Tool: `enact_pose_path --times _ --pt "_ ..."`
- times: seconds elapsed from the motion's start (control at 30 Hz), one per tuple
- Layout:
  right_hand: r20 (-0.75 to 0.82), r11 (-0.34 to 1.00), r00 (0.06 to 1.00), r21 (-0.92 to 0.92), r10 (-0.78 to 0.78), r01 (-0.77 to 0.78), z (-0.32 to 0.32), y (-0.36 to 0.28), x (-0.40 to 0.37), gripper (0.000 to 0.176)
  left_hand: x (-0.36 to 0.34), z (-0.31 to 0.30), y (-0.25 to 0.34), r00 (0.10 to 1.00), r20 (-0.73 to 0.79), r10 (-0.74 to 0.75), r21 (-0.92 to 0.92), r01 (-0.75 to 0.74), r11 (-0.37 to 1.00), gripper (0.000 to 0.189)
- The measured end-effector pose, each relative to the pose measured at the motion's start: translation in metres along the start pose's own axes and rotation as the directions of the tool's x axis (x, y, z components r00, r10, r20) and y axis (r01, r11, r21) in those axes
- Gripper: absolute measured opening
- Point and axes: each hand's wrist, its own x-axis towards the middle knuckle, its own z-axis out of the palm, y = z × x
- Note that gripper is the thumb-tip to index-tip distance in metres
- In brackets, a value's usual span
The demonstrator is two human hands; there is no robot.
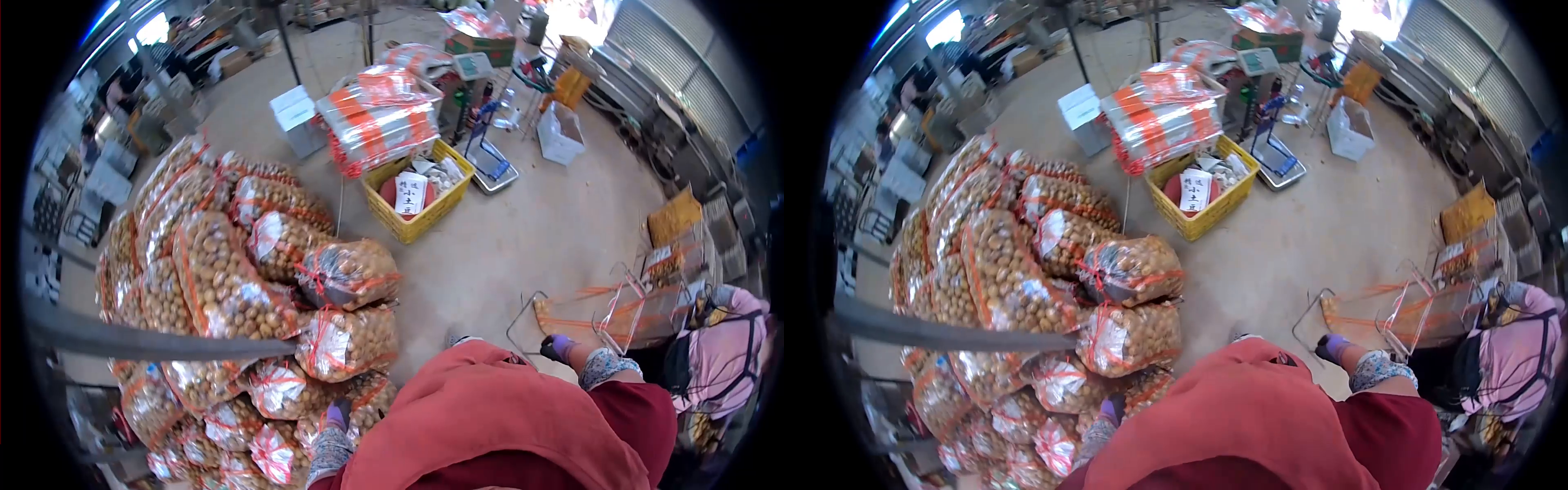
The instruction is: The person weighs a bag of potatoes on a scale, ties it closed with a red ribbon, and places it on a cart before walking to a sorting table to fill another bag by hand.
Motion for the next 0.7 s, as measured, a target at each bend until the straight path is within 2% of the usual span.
enact_pose_path --times 0.03,0.07,0.1,0.13,0.17,0.2,0.27,0.3,0.33,0.37,0.4,0.43,0.47,0.53,0.63,0.67,0.7 --pt "0.138 0.994 0.986 0.036 0.097 -0.103 0.012 0.028 0.019 0.034 0.03 -0.013 0.005 0.993 0.012 0.114 0.206 -0.114 0.972 0.019" --pt "0.283 0.978 0.942 0.048 0.18 -0.202 0.023 0.05 0.033 0.032 0.064 -0.02 0.003 0.976 0.084 0.202 0.444 -0.218 0.869 0.018" --pt "0.356 0.97 0.918 0.099 0.176 -0.224 0.038 0.073 0.051 0.029 0.09 -0.022 0.009 0.949 0.17 0.265 0.639 -0.311 0.703 0.018" --pt "0.389 0.941 0.893 0.15 0.227 -0.304 0.069 0.104 0.08 0.025 0.115 -0.019 0.057 0.983 0.171 -0.07 0.338 0.009 0.941 0.016" --pt "0.386 0.937 0.9 0.192 0.201 -0.291 0.082 0.112 0.103 0.023 0.143 -0.02 0.123 0.884 0.147 -0.443 -0.298 0.467 0.833 0.014" --pt "0.38 0.927 0.907 0.242 0.182 -0.288 0.091 0.121 0.112 0.021 0.171 -0.021 0.189 0.69 0.108 -0.716 -0.632 0.604 0.486 0.013" --pt "0.333 0.938 0.941 0.3 0.066 -0.172 0.073 0.103 0.135 0.024 0.221 -0.004 0.229 0.762 0.231 -0.605 -0.516 0.623 0.587 0.05" --pt "0.175 0.986 0.984 0.165 -0.018 -0.011 0.055 0.084 0.144 0.028 0.244 0.004 0.246 0.785 0.304 -0.54 -0.436 0.619 0.654 0.051" --pt "0.017 0.978 0.998 0.198 -0.065 0.061 0.057 0.072 0.162 0.032 0.271 0.01 0.264 0.792 0.399 -0.462 -0.345 0.597 0.725 0.052" --pt "-0.044 0.945 0.997 0.316 -0.067 0.077 0.042 0.053 0.173 0.03 0.296 0.011 0.271 0.761 0.516 -0.393 -0.193 0.55 0.812 0.048" --pt "-0.065 0.882 0.994 0.459 -0.088 0.107 0.029 0.035 0.18 0.032 0.315 0.013 0.289 0.812 0.551 -0.193 -0.128 0.31 0.942 0.038" --pt "-0.085 0.717 0.996 0.696 0.016 0.048 -0.022 0.001 0.147 0.036 0.338 0.013 0.295 0.784 0.612 -0.101 -0.049 0.164 0.985 0.036" --pt "-0.092 0.715 0.991 0.699 0.096 -0.005 -0.04 -0.019 0.143 0.041 0.361 0.014 0.291 0.746 0.66 -0.088 0.032 0.089 0.996 0.034" --pt "-0.098 0.548 0.991 0.836 0.087 0.035 -0.081 -0.044 0.116 0.042 0.407 0.004 0.273 0.712 0.691 -0.122 0.149 0.024 0.989 0.03" --pt "-0.135 0.382 0.952 0.924 0.274 0.021 -0.051 -0.036 0.111 0.043 0.5 -0.02 0.262 0.724 0.67 -0.165 0.246 -0.007 0.969 0.023" --pt "-0.063 0.45 0.959 0.89 0.276 -0.071 -0.029 -0.017 0.113 0.044 0.533 -0.025 0.267 0.736 0.656 -0.168 0.262 -0.014 0.965 0.021" --pt "0.009 0.366 0.937 0.919 0.35 -0.146 -0.01 -0.001 0.104 0.045 0.566 -0.032 0.275 0.752 0.638 -0.168 0.274 -0.017 0.962 0.019"
